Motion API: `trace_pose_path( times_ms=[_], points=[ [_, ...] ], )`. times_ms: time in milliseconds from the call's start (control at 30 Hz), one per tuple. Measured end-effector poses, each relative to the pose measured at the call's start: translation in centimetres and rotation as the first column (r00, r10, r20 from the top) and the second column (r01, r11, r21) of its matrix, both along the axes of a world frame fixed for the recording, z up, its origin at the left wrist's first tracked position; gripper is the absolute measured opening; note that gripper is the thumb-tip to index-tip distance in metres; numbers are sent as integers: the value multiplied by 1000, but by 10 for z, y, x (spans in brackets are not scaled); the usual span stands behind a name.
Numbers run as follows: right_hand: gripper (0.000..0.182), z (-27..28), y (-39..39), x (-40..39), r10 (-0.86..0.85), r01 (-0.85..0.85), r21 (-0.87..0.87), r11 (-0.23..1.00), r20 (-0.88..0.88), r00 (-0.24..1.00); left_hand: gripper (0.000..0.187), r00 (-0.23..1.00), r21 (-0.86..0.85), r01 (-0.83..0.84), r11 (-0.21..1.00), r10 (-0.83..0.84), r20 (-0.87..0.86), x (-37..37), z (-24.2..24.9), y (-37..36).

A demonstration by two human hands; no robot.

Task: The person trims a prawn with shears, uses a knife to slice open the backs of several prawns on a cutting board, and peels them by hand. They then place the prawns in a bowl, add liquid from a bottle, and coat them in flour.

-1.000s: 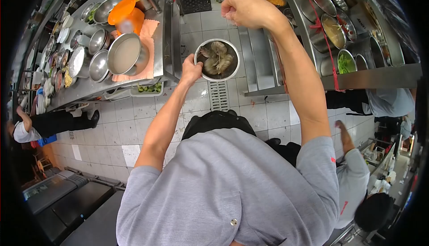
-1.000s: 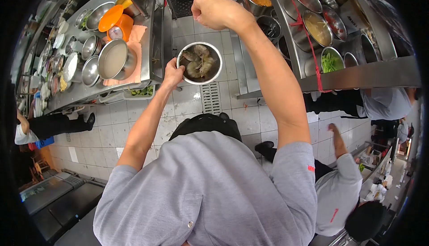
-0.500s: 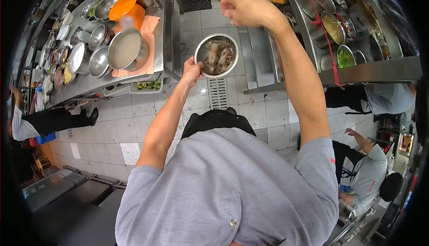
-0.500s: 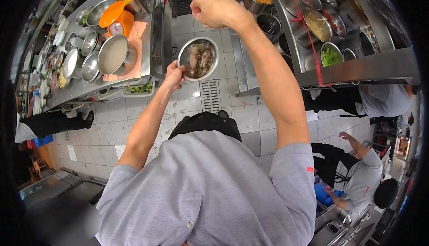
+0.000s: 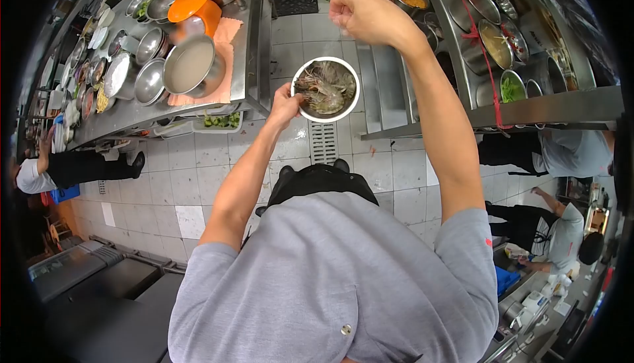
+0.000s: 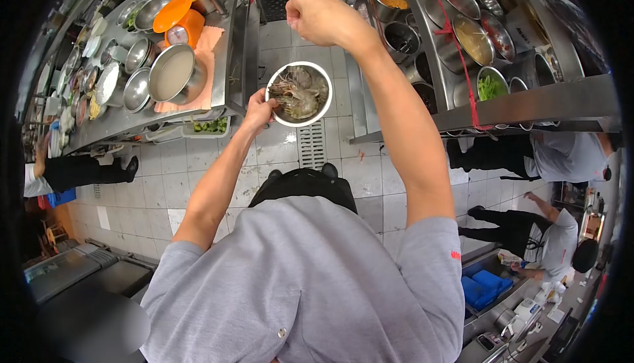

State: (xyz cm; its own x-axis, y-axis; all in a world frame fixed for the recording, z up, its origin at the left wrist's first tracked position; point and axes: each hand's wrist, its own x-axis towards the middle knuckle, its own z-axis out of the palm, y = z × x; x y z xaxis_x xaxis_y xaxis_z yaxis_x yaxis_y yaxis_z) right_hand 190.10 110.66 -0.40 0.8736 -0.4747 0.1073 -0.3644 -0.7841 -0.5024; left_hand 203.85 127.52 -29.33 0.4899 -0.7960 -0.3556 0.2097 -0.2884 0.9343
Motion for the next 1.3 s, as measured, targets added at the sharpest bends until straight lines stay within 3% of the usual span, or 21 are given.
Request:
trace_pose_path(
  times_ms=[67, 167, 267, 367, 400, 467, 600, 700, 733, 767, 833, 900, 933, 1033, 1067, 1167, 1200, 1233, 1300],
  points=[
    [14, -9, -5, 1, 21, -22, -51, 998, -31, 999, 16, 990, 3, -16, 1000, 16, -138, -2, -2, 6],
    [16, -10, -2, 1, -6, 2, -91, 996, -41, 999, 11, 996, 12, -90, 996, 90, -19, -13, 10, -2],
    [17, -7, -1, 2, -8, 5, -97, 995, -31, 999, 11, 989, -13, 3, 1000, -5, -147, -6, 7, 4],
    [16, -34, -9, -1, 63, -67, -66, 996, -51, 997, 14, 992, 50, -77, 996, 81, -92, -9, 9, -1],
    [15, -35, -4, -1, 98, -101, -53, 993, -63, 993, 15, 998, 77, -54, 996, 52, 32, -9, 12, -2],
    [14, -30, -2, -2, 17, -15, -68, 998, 21, 1000, 15, 994, 98, -24, 995, 13, 110, -5, 11, -6],
    [15, -8, 8, -6, -91, 88, 21, 996, 182, 979, 16, 973, 19, 25, 1000, -20, -231, -5, 5, 2],
    [17, -50, -2, -5, 58, -59, 106, 993, 13, 998, 15, 997, 83, -65, 994, 61, 46, -21, 8, -5],
    [14, -87, -13, -10, 172, -173, 42, 984, 26, 985, 16, 999, 81, -37, 996, 34, 34, -22, 13, -2],
    [15, -94, -4, -15, 107, -102, -69, 992, 77, 991, 16, 1000, 78, -6, 997, 4, 25, -21, 18, 0],
    [18, -64, 8, -18, -89, 81, 99, 992, 76, 993, 16, 998, 51, 20, 999, -17, -57, -15, 16, 0],
    [19, -58, 11, -20, -158, 129, 192, 973, 143, 977, 17, 979, 19, 17, 1000, -13, -204, -15, 6, 8],
    [20, -57, 10, -22, -194, 151, 237, 960, 173, 965, 20, 986, 27, -36, 999, 40, -159, -19, 3, 7],
    [16, -117, 0, -29, 191, -186, 108, 977, -46, 980, 16, 997, 83, -34, 996, 28, 73, -27, 18, 2],
    [15, -146, -4, -32, 137, -116, -150, 982, 138, 981, 16, 999, 75, -32, 997, 31, 17, -27, 17, 3],
    [16, -103, 6, -39, -212, 150, 269, 952, 218, 953, 16, 990, 41, -71, 997, 75, -118, -28, 4, 11],
    [18, -85, 13, -38, -339, 313, 238, 919, 74, 938, 17, 985, 23, -101, 995, 104, -141, -32, 5, 13],
    [17, -96, 9, -38, -208, 184, 229, 956, 90, 974, 17, 978, 4, -131, 991, 129, -163, -36, 6, 15],
    [13, -140, -2, -42, 56, -80, 199, 977, 120, 991, 17, 992, 64, -124, 990, 124, 15, -39, 7, 15]
  ],
)
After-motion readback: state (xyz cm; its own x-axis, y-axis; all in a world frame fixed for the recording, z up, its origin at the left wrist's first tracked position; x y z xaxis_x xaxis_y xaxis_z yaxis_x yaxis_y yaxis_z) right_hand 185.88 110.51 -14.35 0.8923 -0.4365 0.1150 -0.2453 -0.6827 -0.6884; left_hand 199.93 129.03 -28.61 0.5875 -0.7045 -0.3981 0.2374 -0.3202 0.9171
